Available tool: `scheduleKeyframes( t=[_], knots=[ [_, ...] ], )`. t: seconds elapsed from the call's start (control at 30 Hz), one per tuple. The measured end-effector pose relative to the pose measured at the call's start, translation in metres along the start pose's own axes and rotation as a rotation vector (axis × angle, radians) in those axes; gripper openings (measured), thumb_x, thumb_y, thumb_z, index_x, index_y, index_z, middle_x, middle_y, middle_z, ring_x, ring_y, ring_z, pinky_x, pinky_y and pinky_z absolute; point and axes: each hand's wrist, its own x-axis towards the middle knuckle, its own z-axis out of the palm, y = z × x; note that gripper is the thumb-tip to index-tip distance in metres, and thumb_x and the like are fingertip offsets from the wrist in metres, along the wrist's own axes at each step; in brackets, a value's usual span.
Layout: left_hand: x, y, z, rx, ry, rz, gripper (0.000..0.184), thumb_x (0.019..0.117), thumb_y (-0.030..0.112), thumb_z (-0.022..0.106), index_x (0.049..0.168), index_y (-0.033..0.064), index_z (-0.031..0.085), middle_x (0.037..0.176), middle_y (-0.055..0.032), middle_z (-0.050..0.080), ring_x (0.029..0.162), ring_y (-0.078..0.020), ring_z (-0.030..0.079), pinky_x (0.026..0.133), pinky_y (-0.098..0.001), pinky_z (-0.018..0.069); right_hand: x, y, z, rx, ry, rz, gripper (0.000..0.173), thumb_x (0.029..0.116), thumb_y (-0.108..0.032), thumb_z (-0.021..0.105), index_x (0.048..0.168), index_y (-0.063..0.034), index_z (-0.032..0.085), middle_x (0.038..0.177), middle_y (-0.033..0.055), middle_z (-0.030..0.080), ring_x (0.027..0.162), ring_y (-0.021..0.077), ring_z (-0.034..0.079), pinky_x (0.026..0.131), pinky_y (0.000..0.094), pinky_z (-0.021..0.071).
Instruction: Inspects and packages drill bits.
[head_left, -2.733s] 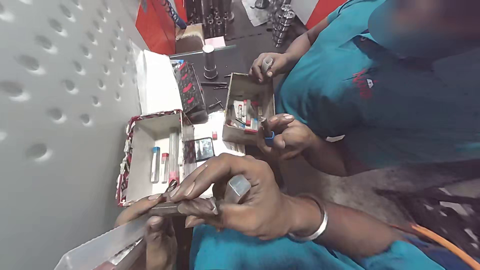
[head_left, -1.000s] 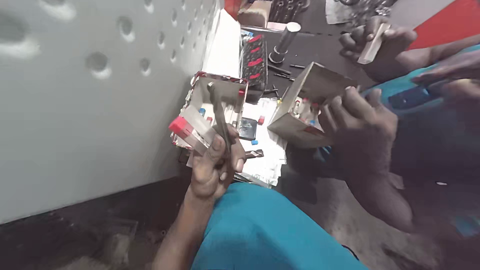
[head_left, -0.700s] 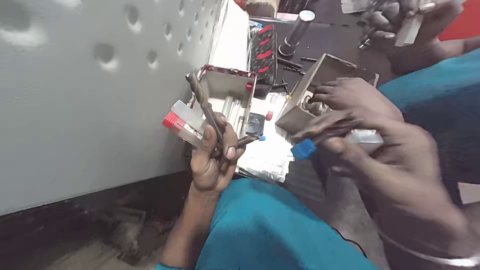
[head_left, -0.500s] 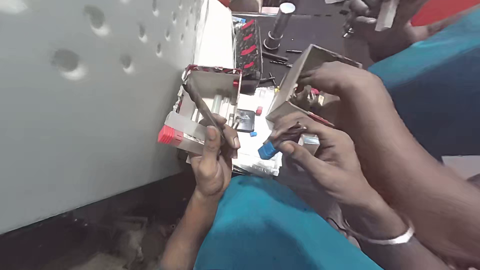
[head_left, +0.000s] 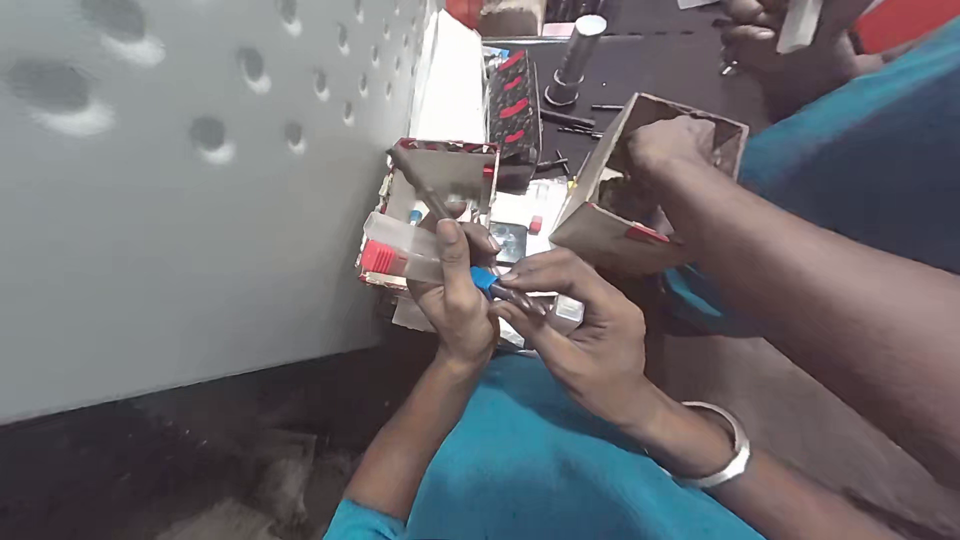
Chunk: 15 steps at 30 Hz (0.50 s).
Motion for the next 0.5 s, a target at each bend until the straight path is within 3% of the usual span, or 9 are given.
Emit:
scheduleKeyframes(
  t=[0.17,0.5],
  knots=[
    [0.010,0.001,-0.003,0.052,-0.058,0.101,0.027,0.1083,0.026,0.050,0.118,0.0030,0.059,0.069,-0.0011,0.059,0.055,-0.0066,0.056,0.053,-0.0208,0.0519,0.001,0.003,0.003,-0.124,0.011,-0.109,0.019,0.0898,-0.014,0.080,0.102,-0.0010,0.074,0.102,0.0072,0.072,0.095,0.0074,0.069,0.083,0.0194,0.0589],
    [0.013,0.004,0.001,0.134,-0.055,0.122,0.026,0.1074,0.024,0.052,0.119,0.0035,0.062,0.061,0.0040,0.049,0.048,-0.0043,0.049,0.047,-0.0198,0.0485,0.002,0.005,-0.002,-0.134,0.000,-0.206,0.020,0.0940,-0.012,0.076,0.105,0.0029,0.069,0.109,0.0136,0.074,0.099,0.0124,0.072,0.083,0.0226,0.0622]
  ],
)
